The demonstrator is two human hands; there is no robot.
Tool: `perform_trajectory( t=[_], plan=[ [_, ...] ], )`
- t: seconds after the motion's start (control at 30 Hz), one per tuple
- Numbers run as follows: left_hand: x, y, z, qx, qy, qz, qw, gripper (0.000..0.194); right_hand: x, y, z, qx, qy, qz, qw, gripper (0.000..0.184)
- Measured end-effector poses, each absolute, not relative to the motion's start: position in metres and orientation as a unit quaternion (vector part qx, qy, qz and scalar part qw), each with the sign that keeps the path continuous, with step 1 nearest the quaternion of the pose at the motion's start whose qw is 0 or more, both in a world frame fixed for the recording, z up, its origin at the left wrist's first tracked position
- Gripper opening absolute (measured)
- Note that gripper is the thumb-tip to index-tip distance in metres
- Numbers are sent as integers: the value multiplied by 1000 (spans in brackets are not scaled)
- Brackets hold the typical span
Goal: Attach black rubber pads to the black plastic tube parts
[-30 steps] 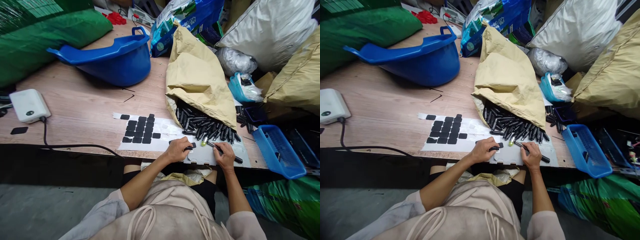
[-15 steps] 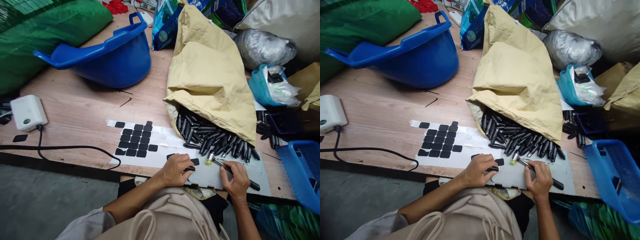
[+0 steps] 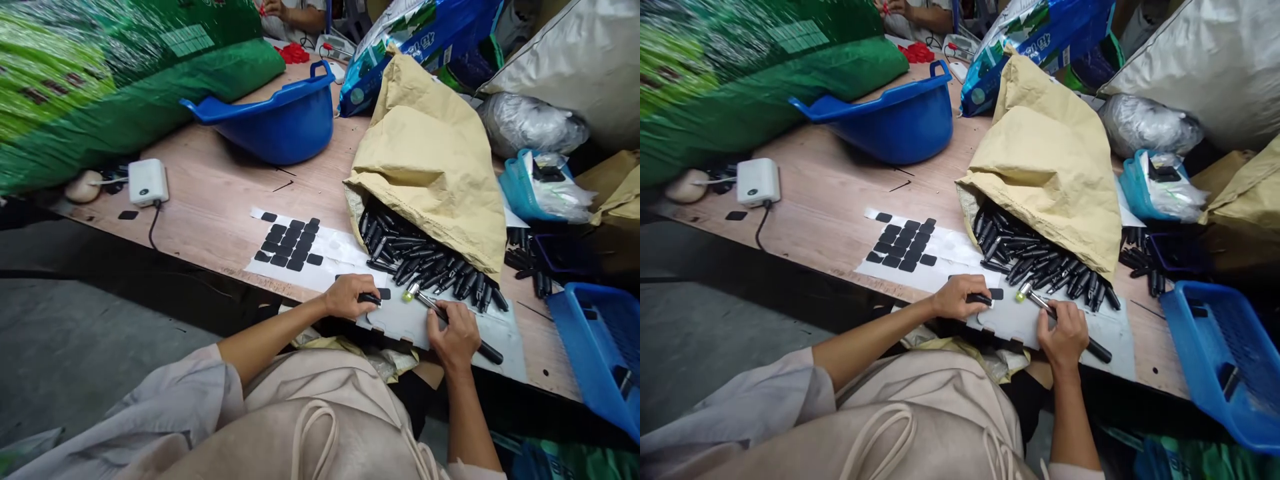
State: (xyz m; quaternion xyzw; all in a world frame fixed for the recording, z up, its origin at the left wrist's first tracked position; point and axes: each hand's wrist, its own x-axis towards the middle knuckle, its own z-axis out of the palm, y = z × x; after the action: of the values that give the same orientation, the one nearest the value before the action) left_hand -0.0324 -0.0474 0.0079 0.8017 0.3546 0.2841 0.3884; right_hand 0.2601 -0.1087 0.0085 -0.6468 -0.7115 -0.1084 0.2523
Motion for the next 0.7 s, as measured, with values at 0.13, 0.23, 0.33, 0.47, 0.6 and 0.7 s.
perform_trajectory(
  t=[0.13,0.23,0.33,0.47,0.6,0.7],
  plan=[
    [-34,-42,10,801,357,281,389,16,258,-106,6,-666,-695,-95,253,13],
    [-34,-39,11,799,357,292,387,16,256,-104,6,-676,-687,-83,254,15],
    [-33,-38,11,797,353,307,382,16,255,-103,6,-676,-687,-77,255,15],
    [-32,-36,11,795,362,307,379,16,255,-100,6,-682,-682,-68,255,16],
    [-32,-36,12,797,362,306,374,15,256,-98,4,-683,-679,-63,261,16],
    [-31,-37,11,798,360,311,371,16,257,-97,2,-681,-676,-62,274,17]
  ],
)
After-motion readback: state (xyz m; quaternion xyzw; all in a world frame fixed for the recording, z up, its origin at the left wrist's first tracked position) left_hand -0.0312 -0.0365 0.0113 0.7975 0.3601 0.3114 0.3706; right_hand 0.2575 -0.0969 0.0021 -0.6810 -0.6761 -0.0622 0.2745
